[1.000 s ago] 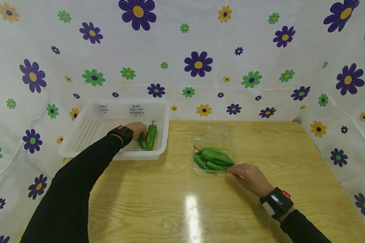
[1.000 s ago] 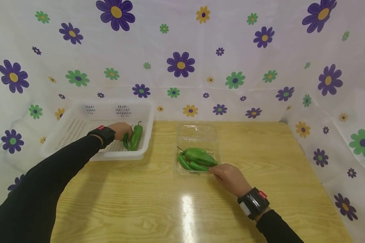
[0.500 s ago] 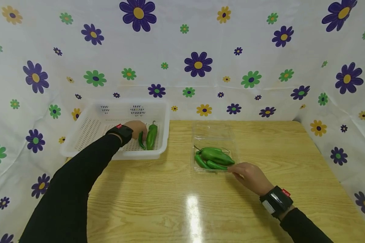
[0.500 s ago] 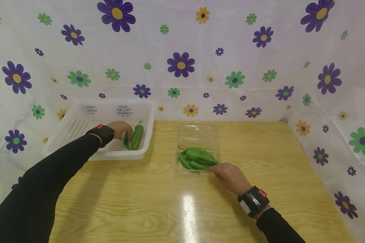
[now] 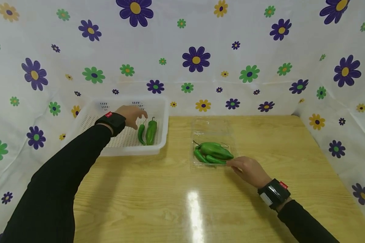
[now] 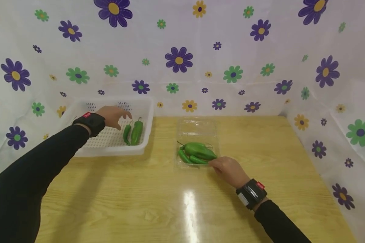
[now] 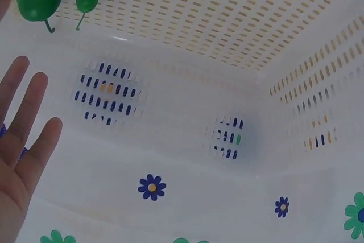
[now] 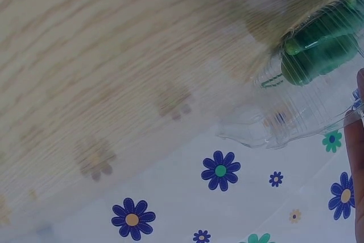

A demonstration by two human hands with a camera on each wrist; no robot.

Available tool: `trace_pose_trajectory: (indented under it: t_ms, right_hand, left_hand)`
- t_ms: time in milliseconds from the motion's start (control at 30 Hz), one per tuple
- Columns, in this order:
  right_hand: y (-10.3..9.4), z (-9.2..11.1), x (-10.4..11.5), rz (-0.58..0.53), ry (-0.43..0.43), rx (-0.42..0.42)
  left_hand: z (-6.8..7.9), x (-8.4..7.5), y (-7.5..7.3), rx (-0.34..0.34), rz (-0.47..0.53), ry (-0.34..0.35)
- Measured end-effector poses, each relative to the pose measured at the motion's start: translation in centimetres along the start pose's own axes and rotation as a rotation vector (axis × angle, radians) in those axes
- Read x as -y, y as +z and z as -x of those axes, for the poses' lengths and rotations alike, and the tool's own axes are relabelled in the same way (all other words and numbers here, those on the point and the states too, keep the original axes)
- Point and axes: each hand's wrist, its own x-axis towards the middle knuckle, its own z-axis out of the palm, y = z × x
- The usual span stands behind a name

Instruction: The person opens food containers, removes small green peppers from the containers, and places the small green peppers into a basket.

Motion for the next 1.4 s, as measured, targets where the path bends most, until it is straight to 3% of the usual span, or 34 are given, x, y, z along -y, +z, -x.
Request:
trace_pose_trajectory:
  t_ms: [167, 300, 533, 700, 833, 1033, 1200, 1400]
  right_hand:
    - [0.0, -0.1, 0.1, 0.004, -0.002, 0.004]
    - [-0.1, -0.1, 0.1, -0.001, 0.007, 0.014]
    - [-0.1, 0.0, -0.1, -0.010, 0.032, 0.024]
    - [0.0, 0.0, -0.1, -0.016, 0.030, 0.032]
    - [0.0, 0.0, -0.1, -0.018, 0.021, 0.026]
    - [-0.2, -0.1, -0.2, -0.017, 0.023, 0.027]
    - [-0.1, -0.1, -0.3, -0.018, 0.006, 0.012]
    - [0.2, 0.1, -0.5, -0.021, -0.017, -0.032]
  left_hand:
    - [0.8, -1.2, -1.0, -0.028, -0.001, -0.018]
    - [1.3, -3.3, -2.0, -0.089, 0.037, -0.002]
    - [0.9, -8.7, -3.0, -0.188, 0.120, 0.070]
    - [0.8, -12.8, -3.2, -0.277, 0.084, 0.121]
    - [0.3, -15.9, -2.7, -0.313, 0.023, 0.215]
    - [0.1, -20.5, -1.4, -0.246, -0.035, 0.362]
    - [-1.0, -23.4, 0.2, -0.146, -0.056, 0.397]
    - [-3.3, -25.6, 2.4, -0.096, -0.095, 0.446]
